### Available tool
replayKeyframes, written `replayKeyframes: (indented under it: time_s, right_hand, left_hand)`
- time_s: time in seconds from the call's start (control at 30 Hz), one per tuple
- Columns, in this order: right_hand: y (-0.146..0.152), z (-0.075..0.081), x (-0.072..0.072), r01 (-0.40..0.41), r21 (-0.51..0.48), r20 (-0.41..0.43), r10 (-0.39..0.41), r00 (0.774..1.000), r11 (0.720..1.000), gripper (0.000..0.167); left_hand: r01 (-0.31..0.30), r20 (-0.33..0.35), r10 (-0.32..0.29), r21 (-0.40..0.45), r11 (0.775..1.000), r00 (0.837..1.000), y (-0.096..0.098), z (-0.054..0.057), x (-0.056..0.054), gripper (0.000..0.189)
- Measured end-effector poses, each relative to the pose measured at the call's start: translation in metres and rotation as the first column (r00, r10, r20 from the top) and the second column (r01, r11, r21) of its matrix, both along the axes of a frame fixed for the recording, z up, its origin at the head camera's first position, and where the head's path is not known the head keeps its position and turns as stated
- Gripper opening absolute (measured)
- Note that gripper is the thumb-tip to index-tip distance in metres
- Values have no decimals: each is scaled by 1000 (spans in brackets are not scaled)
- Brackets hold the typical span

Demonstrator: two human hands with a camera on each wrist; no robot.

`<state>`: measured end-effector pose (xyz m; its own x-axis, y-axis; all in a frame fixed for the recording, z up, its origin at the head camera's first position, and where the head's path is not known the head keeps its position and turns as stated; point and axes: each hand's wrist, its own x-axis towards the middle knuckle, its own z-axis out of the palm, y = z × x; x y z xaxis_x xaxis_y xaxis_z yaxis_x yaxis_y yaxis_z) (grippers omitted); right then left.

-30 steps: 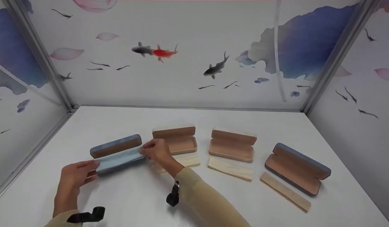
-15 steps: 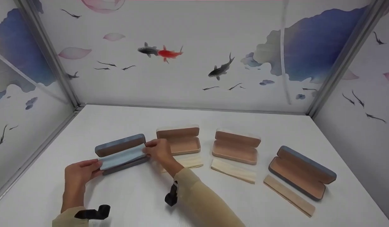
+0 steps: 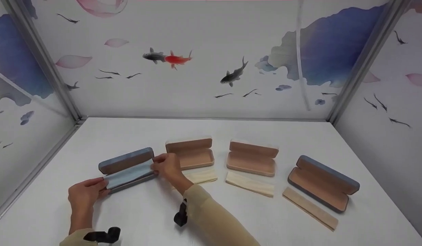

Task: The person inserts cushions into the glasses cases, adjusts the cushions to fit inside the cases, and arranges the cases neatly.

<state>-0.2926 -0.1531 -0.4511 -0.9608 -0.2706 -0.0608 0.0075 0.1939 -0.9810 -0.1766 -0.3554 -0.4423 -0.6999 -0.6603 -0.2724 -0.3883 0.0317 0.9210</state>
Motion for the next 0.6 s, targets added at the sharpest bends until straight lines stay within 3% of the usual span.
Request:
replayKeyframes:
  time_s: [0.2,0.4,0.6]
  right_hand:
    - [-3,-4,4,13,56,-70,-9,997,998,12]
    - [-3,-7,4,33,107,-150,-17,989,994,13]
    - [-4,-4,3,40,129,-150,-20,988,991,13]
  left_hand:
    - [-32,-2,32,6,999,999,0,-6,1,39]
    - [-21,-27,20,-28,999,999,0,-9,1,37]
    - [-16,-31,13,-87,996,999,0,-12,-1,38]
